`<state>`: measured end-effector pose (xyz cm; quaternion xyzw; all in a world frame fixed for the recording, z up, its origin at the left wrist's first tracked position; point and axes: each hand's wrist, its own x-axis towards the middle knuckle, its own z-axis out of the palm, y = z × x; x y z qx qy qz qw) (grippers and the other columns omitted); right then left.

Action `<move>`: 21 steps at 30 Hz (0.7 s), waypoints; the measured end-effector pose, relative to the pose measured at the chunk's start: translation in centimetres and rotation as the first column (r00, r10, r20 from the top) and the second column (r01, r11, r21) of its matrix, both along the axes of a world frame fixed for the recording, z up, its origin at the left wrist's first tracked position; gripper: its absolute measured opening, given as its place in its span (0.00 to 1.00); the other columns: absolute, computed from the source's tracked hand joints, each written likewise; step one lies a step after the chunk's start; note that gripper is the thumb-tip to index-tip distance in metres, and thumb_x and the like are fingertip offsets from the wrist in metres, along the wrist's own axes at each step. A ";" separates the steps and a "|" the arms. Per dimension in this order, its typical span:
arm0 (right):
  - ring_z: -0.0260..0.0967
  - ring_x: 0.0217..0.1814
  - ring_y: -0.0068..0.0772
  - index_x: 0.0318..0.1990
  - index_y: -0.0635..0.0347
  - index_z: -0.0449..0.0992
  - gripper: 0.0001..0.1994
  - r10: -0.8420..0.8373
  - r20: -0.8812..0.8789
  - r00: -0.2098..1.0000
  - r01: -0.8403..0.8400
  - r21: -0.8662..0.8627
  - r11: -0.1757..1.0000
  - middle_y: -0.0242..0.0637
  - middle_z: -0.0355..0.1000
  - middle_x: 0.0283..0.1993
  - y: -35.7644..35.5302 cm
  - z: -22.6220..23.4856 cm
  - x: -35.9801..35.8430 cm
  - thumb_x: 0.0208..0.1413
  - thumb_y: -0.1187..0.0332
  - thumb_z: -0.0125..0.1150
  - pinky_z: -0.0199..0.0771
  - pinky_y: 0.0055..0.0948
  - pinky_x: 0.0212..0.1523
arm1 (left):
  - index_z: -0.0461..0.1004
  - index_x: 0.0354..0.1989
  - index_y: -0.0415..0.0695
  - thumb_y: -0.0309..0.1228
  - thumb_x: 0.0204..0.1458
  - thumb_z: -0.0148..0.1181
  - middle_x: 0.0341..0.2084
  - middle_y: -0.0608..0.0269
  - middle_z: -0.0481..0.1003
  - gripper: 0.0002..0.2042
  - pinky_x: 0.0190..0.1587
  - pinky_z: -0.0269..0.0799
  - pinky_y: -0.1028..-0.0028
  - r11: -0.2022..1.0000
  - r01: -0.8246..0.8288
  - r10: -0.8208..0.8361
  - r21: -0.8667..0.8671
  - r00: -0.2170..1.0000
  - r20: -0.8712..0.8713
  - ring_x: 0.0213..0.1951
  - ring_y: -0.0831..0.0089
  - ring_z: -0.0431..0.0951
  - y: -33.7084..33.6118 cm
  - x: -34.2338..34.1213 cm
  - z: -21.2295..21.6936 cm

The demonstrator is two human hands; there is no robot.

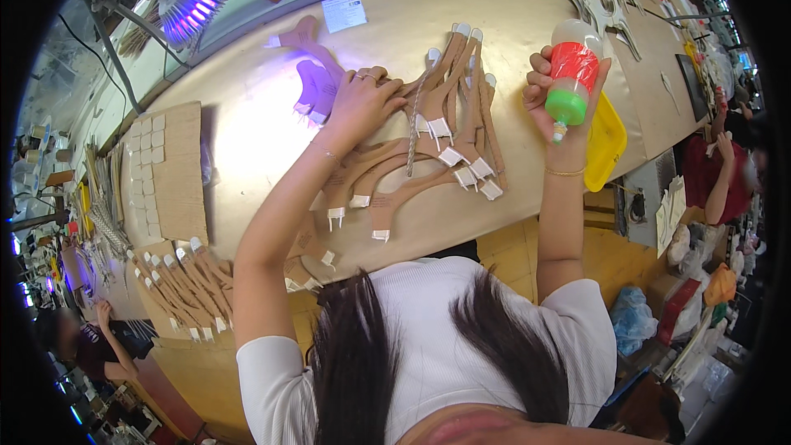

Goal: The person applies glue from a squeeze bottle to the ends of multiple small wooden pieces arranged on a table. She repeatedly picks up each piece, applies glue, and places it back down, working under a purple UV lamp.

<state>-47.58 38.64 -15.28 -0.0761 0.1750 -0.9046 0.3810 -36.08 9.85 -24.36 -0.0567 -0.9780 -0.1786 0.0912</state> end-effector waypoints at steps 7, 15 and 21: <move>0.69 0.32 0.33 0.45 0.66 0.68 0.43 -0.044 -0.001 0.999 0.044 0.075 0.996 0.38 0.68 0.35 -0.4 0.1 0.3 0.45 0.26 0.51 0.74 0.30 0.34 | 0.78 0.40 0.42 0.35 0.51 0.63 0.39 0.59 0.76 0.12 0.46 0.72 0.66 0.917 -0.069 0.005 0.392 0.987 0.163 0.43 0.61 0.76 0.1 -0.1 2.7; 0.72 0.30 0.32 0.43 0.66 0.69 0.41 -0.037 0.012 0.999 0.035 0.131 0.991 0.37 0.69 0.33 -2.0 -0.6 0.5 0.48 0.27 0.49 0.77 0.30 0.31 | 0.73 0.51 0.39 0.27 0.50 0.65 0.34 0.63 0.79 0.18 0.41 0.76 0.76 0.399 -0.251 -0.139 0.882 0.934 0.328 0.37 0.77 0.78 -0.9 1.4 8.4; 0.73 0.28 0.32 0.43 0.64 0.70 0.43 -0.135 -0.100 0.986 0.160 0.301 0.940 0.37 0.71 0.30 -4.6 0.7 0.0 0.49 0.25 0.42 0.78 0.31 0.28 | 0.76 0.50 0.42 0.30 0.52 0.64 0.31 0.61 0.79 0.17 0.34 0.72 0.79 0.720 -0.097 0.061 0.688 0.995 0.077 0.28 0.80 0.75 -1.3 2.8 12.0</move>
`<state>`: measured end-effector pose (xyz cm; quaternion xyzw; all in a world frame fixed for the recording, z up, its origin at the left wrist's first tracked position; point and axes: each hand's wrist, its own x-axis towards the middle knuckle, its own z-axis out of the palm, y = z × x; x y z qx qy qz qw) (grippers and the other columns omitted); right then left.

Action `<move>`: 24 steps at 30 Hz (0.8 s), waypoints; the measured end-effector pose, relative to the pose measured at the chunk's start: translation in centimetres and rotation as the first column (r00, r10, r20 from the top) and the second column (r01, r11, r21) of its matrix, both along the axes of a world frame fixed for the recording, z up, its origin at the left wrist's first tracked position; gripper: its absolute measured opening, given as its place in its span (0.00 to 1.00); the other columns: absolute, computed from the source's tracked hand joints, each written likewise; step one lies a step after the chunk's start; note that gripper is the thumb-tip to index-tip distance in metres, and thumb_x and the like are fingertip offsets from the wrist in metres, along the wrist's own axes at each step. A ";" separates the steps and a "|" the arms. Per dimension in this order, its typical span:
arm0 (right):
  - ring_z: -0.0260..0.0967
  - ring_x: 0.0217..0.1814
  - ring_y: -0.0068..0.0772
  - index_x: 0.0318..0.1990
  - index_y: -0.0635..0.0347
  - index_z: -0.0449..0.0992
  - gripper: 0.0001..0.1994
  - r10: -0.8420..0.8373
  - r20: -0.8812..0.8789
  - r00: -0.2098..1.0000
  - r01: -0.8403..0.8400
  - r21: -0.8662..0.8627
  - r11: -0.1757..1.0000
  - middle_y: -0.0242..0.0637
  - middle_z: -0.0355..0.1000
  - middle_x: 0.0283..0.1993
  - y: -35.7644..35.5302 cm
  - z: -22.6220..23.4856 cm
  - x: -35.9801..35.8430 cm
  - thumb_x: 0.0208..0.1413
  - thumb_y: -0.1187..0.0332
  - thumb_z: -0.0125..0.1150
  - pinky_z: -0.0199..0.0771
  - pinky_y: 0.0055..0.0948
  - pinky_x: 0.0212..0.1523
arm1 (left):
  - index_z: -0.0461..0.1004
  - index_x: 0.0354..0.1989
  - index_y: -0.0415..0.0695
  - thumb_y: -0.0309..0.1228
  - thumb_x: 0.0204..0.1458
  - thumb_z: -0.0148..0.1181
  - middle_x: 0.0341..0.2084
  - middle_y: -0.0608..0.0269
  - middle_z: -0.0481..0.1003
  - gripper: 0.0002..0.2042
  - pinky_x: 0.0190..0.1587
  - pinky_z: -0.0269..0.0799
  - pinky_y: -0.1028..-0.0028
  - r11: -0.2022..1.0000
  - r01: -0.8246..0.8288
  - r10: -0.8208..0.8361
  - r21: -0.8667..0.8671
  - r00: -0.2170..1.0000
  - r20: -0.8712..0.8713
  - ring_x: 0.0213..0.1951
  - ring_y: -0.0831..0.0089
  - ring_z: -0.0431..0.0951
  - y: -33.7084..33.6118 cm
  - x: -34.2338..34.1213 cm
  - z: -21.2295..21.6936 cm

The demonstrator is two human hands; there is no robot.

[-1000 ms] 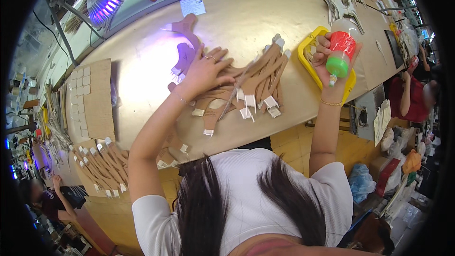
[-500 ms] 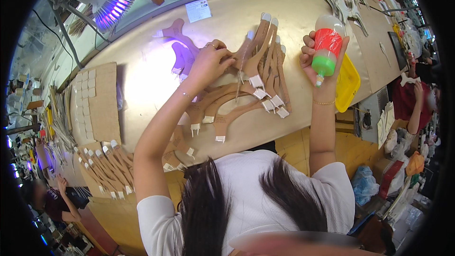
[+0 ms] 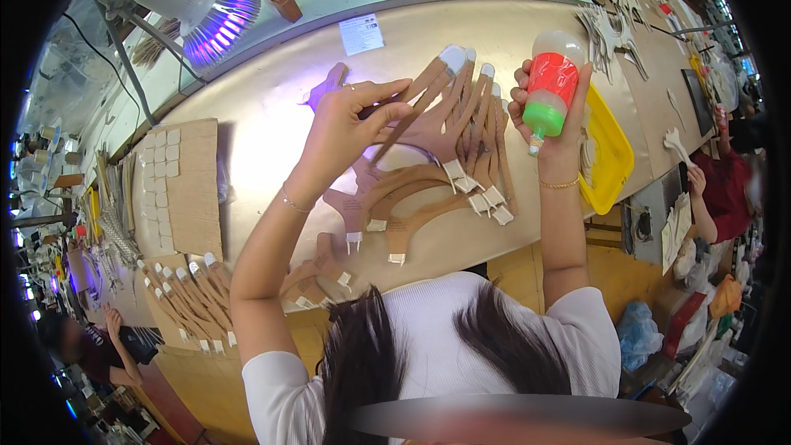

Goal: The person applies glue from a squeeze bottle to the ends of multiple small wooden pieces arranged on a table. She repeatedly picks up each piece, applies glue, and places it back down, working under a purple UV lamp.

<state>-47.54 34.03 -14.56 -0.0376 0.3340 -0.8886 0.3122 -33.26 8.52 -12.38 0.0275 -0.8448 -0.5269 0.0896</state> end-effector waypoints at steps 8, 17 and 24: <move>0.75 0.33 0.39 0.43 0.63 0.71 0.43 0.051 -0.052 0.997 -0.058 -0.125 0.990 0.40 0.73 0.34 -2.8 0.7 -1.2 0.49 0.25 0.40 0.79 0.32 0.30 | 0.71 0.49 0.33 0.27 0.58 0.55 0.35 0.62 0.76 0.13 0.38 0.70 0.78 0.646 0.088 0.042 0.758 0.988 -0.150 0.34 0.78 0.74 -2.4 -0.7 0.6; 0.60 0.63 0.58 0.43 0.64 0.71 0.43 0.315 0.391 0.865 -0.294 -0.115 0.949 0.59 0.66 0.56 -7.5 -8.6 2.5 0.47 0.25 0.46 0.59 0.51 0.64 | 0.69 0.52 0.34 0.37 0.53 0.62 0.31 0.61 0.74 0.23 0.30 0.69 0.78 0.637 0.239 0.062 0.733 0.932 -0.358 0.29 0.76 0.73 -5.5 7.2 0.6; 0.57 0.65 0.60 0.58 0.60 0.58 0.45 0.271 0.369 0.889 -0.272 -0.051 0.961 0.63 0.59 0.61 -6.9 -9.2 2.5 0.47 0.28 0.50 0.58 0.54 0.65 | 0.72 0.48 0.47 0.29 0.46 0.69 0.28 0.67 0.71 0.20 0.27 0.65 0.81 0.749 0.083 0.287 0.658 0.854 -0.434 0.27 0.78 0.69 -8.0 15.0 3.9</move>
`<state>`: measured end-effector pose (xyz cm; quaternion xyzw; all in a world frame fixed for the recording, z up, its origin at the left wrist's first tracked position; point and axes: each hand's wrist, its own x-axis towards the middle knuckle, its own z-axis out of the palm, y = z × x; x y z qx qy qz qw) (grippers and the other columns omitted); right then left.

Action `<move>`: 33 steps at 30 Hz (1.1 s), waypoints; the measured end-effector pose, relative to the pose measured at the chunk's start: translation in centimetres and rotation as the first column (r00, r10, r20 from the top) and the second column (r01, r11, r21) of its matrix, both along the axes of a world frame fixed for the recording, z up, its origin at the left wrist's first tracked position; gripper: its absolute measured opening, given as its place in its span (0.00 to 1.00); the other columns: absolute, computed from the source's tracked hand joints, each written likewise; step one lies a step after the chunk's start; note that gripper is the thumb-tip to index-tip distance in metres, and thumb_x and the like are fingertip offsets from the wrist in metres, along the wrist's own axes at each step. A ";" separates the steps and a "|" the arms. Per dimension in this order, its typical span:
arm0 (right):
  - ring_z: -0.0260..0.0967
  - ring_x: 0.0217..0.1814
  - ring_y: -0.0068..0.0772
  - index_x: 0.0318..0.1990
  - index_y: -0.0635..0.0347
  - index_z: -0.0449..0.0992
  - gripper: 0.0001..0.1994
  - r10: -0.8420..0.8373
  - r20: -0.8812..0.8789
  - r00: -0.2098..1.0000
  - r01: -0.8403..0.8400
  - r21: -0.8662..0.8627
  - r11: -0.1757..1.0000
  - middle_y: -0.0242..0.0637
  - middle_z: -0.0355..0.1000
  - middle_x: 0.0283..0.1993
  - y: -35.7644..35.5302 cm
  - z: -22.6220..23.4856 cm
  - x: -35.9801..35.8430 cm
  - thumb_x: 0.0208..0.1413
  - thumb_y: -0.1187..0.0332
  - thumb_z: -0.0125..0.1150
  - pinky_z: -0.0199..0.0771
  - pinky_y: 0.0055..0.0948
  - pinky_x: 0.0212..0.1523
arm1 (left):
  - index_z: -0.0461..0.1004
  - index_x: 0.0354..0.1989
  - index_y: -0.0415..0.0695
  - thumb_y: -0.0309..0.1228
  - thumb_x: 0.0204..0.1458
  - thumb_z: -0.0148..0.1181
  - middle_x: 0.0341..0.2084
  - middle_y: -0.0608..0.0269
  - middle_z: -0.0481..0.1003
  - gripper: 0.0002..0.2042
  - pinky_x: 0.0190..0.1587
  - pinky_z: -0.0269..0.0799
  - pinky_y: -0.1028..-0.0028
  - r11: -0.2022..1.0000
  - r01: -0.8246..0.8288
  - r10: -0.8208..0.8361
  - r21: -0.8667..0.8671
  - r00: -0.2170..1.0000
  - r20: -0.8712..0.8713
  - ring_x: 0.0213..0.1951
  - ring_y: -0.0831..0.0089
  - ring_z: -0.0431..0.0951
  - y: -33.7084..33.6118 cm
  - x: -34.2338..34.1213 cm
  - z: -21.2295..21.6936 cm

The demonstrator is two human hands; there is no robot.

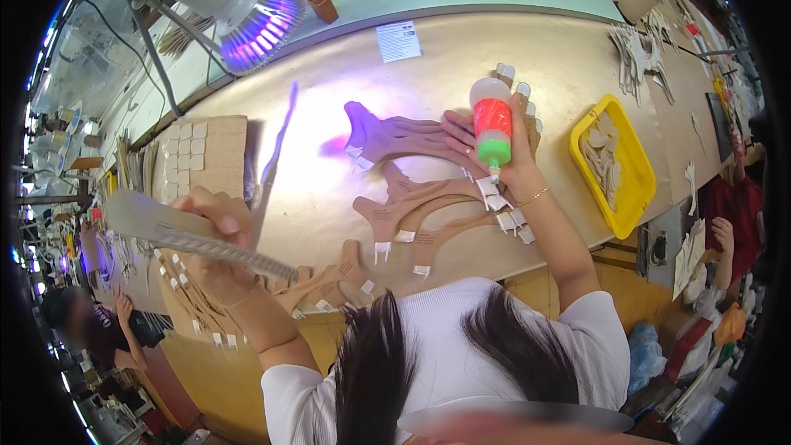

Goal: The person applies glue from a squeeze bottle to the ends of multiple small wooden pieces arranged on a table. She repeatedly picks up each piece, applies glue, and places it back down, working under a purple UV lamp.

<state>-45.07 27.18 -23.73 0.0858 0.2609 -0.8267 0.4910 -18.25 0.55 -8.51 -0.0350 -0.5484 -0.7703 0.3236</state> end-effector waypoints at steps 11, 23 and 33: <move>0.53 0.68 0.60 0.49 0.68 0.62 0.44 -0.072 0.067 0.995 0.066 0.082 0.994 0.66 0.56 0.62 3.6 0.5 0.2 0.48 0.28 0.49 0.55 0.52 0.68 | 0.77 0.46 0.36 0.24 0.51 0.63 0.34 0.63 0.79 0.13 0.33 0.68 0.81 0.971 0.000 0.164 -0.238 0.724 0.670 0.32 0.82 0.75 -0.6 -8.2 -10.7; 0.54 0.67 0.54 0.35 0.66 0.71 0.41 -0.147 0.049 0.988 0.146 0.020 0.989 0.57 0.60 0.61 4.1 3.7 -0.3 0.47 0.27 0.49 0.58 0.49 0.65 | 0.76 0.45 0.34 0.23 0.51 0.62 0.33 0.60 0.80 0.13 0.41 0.75 0.79 0.991 0.120 -0.129 0.052 0.837 0.532 0.35 0.78 0.78 0.6 -12.3 -11.0; 0.63 0.62 0.45 0.38 0.65 0.74 0.39 -0.104 -0.103 0.989 0.096 -0.083 0.992 0.48 0.70 0.52 3.0 4.4 -2.8 0.51 0.29 0.47 0.64 0.43 0.61 | 0.74 0.50 0.36 0.21 0.49 0.63 0.34 0.58 0.79 0.18 0.41 0.75 0.79 0.945 0.326 -0.244 0.021 0.661 0.710 0.35 0.76 0.78 -2.3 -13.8 -9.4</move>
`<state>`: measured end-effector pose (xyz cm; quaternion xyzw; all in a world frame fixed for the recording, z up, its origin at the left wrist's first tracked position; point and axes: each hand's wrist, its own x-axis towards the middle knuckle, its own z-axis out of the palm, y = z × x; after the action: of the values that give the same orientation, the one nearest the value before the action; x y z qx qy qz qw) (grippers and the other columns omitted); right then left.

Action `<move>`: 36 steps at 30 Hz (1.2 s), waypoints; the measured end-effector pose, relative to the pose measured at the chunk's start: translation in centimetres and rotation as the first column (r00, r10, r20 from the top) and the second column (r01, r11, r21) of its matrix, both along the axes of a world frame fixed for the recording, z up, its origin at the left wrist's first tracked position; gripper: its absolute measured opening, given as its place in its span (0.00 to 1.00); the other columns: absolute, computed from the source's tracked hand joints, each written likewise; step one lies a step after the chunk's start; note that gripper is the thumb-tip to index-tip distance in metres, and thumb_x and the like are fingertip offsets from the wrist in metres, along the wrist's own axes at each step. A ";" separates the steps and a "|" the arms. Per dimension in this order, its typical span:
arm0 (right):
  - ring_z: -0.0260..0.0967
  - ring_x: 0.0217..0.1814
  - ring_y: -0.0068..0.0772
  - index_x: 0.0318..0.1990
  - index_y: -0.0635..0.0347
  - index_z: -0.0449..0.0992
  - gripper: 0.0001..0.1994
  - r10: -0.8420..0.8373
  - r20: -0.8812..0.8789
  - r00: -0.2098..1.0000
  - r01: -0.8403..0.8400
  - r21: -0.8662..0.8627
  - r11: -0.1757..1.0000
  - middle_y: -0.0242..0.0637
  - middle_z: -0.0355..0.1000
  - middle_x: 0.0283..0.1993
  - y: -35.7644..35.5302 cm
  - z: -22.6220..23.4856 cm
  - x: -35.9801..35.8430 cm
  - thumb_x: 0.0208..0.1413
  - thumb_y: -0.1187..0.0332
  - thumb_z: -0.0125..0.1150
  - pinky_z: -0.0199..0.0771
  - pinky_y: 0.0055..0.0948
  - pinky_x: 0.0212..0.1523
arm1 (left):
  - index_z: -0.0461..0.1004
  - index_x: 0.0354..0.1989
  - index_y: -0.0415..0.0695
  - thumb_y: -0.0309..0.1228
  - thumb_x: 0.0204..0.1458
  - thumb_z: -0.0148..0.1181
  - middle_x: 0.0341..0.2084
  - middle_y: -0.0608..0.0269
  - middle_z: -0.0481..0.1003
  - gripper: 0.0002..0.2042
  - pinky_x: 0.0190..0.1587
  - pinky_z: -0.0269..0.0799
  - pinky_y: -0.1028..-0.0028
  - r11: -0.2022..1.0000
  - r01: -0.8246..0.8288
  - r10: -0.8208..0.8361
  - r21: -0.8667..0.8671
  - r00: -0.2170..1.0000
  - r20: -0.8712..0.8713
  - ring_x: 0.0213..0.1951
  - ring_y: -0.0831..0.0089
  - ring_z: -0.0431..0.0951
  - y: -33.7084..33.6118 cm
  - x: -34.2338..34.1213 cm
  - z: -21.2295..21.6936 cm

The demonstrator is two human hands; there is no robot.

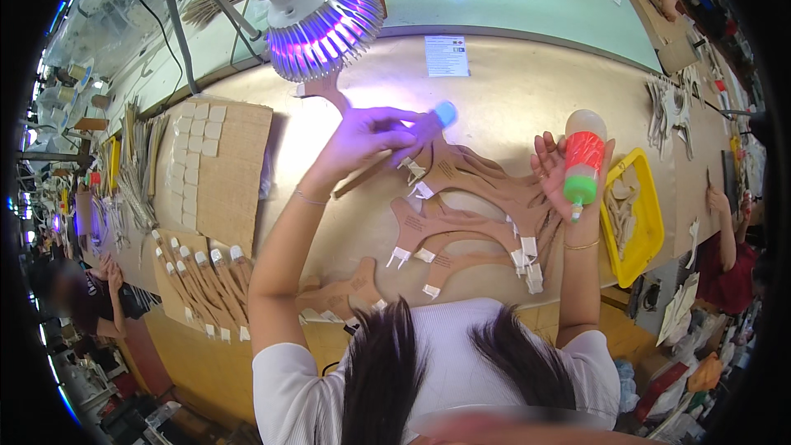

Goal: The person applies glue from a squeeze bottle to the ends of multiple small wooden pieces arranged on a table. She repeatedly picks up each piece, applies glue, and places it back down, working under a purple UV lamp.

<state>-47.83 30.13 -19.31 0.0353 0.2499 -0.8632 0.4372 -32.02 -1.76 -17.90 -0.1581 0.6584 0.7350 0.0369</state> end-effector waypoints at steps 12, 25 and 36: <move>0.68 0.53 0.44 0.39 0.66 0.73 0.38 -0.051 0.083 0.995 0.046 0.063 0.997 0.49 0.70 0.48 -1.4 -0.6 0.0 0.50 0.30 0.52 0.67 0.44 0.56 | 0.64 0.41 0.51 0.36 0.58 0.56 0.20 0.70 0.73 0.09 0.35 0.58 0.73 0.696 0.322 0.204 0.641 0.768 -0.607 0.15 0.79 0.70 -9.9 7.0 -4.2; 0.71 0.50 0.42 0.39 0.69 0.75 0.38 -0.005 0.028 1.000 0.004 0.026 1.000 0.49 0.72 0.48 -1.9 -0.6 -0.2 0.53 0.32 0.49 0.68 0.42 0.57 | 0.69 0.44 0.52 0.36 0.55 0.60 0.22 0.73 0.71 0.10 0.36 0.60 0.72 0.715 0.256 0.219 0.650 0.801 -0.557 0.17 0.82 0.66 -9.4 5.4 -4.4; 0.70 0.49 0.42 0.38 0.65 0.74 0.39 -0.072 0.076 0.995 0.062 0.122 0.991 0.47 0.72 0.46 -1.3 -1.6 -0.2 0.50 0.29 0.48 0.69 0.41 0.53 | 0.66 0.56 0.55 0.38 0.58 0.57 0.24 0.73 0.67 0.18 0.38 0.58 0.69 0.707 0.258 0.102 0.658 0.884 -0.456 0.19 0.81 0.66 -5.1 3.4 -5.7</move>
<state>-48.05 28.86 -20.87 0.1044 0.2818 -0.8588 0.4149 -28.63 -6.87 -23.62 0.0757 0.3243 0.9424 -0.0307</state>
